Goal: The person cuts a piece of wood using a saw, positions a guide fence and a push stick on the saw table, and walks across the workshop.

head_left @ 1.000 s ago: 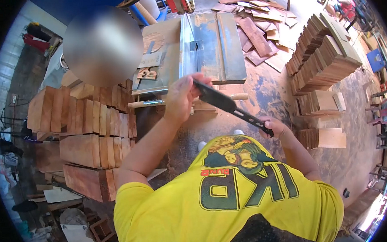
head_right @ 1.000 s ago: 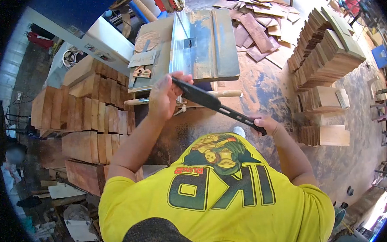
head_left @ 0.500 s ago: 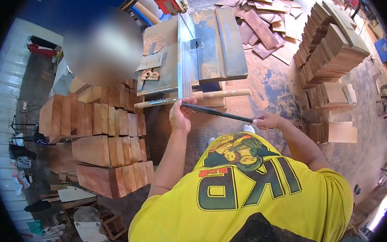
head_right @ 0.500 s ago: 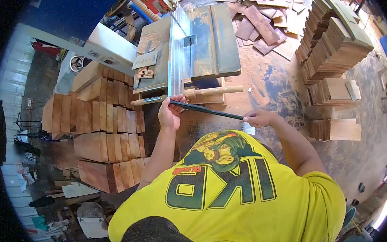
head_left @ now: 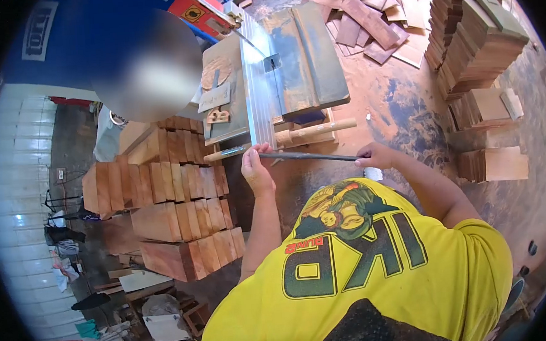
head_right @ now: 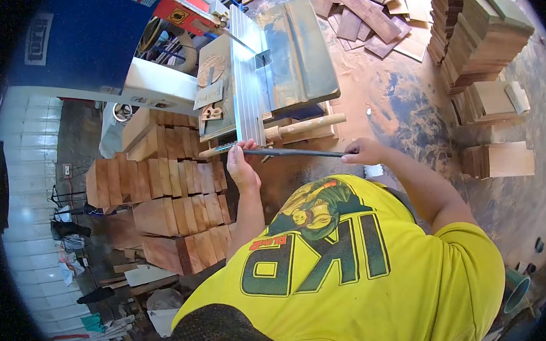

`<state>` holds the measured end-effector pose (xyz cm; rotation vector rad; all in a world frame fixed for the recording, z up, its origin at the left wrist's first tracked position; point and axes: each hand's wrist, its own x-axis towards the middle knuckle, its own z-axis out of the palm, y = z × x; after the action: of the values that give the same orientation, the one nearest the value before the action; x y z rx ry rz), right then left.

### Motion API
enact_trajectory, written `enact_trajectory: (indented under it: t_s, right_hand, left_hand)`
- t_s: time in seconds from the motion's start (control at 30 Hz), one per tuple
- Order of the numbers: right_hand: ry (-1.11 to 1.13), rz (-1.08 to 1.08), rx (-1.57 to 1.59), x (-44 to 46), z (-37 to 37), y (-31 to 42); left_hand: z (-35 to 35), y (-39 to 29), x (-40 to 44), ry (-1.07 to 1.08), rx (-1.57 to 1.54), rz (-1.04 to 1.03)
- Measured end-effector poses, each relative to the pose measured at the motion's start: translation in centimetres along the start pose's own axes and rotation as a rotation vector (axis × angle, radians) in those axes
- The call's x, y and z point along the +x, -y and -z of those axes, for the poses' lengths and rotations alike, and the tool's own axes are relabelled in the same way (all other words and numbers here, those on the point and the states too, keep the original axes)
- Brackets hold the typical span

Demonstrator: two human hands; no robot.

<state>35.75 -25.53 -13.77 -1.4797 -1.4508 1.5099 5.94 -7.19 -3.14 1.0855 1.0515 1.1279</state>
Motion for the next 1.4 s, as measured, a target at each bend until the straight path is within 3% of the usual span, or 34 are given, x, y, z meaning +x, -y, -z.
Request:
enact_trajectory:
  t_s: [0.07, 0.13, 0.23, 0.33, 0.37, 0.47, 0.5, 0.93, 1.0, 1.3, 1.4]
  right_hand:
    - [-0.107, 0.036, 0.02, -0.2, 0.3, 1.2]
    - [-0.119, 0.049, 0.017, 0.1, 0.5, 0.7]
    - [-0.146, 0.062, -0.003, 0.2, 1.1, 1.8]
    - [-0.159, 0.024, -0.152, 0.6, 1.8, 2.9]
    - [-0.196, 0.011, -0.208, 0.7, 2.0, 3.3]
    - [-0.213, -0.008, -0.273, 0.8, 2.7, 3.7]
    - [-0.193, -0.017, -0.286, 0.8, 2.9, 3.8]
    - [-0.094, 0.095, -0.255, 1.1, 3.3, 2.3]
    - [-0.038, 0.106, -0.319, 1.3, 3.2, 1.7]
    - [0.081, 0.04, -0.418, 1.7, 2.8, 2.4]
    - [0.08, 0.046, -0.423, 1.8, 2.4, 1.9]
  left_hand:
    - [0.5, 0.1, 0.5, 0.03, 0.128, -0.092]
    - [0.5, -0.5, 0.9, 0.016, 0.554, -0.373]
    - [-0.3, -1.8, 0.8, -0.052, 0.785, -0.544]
    - [-1.8, -1.9, 1.0, -0.086, 0.68, -0.43]
    - [-1.2, -1.2, 1.7, -0.053, 0.819, -0.351]
    - [-2.2, -0.9, 1.7, -0.018, 0.799, -0.265]
    - [-1.6, 0.1, 2.4, -0.004, 0.819, -0.336]
    - [-3.7, 0.5, 1.9, -0.082, 0.696, -0.335]
    - [-3.4, 0.9, 2.0, -0.085, 0.785, -0.449]
    - [-3.9, 0.4, 1.7, -0.07, 0.738, -0.383]
    - [-3.0, 1.2, 2.3, -0.079, 0.794, -0.451]
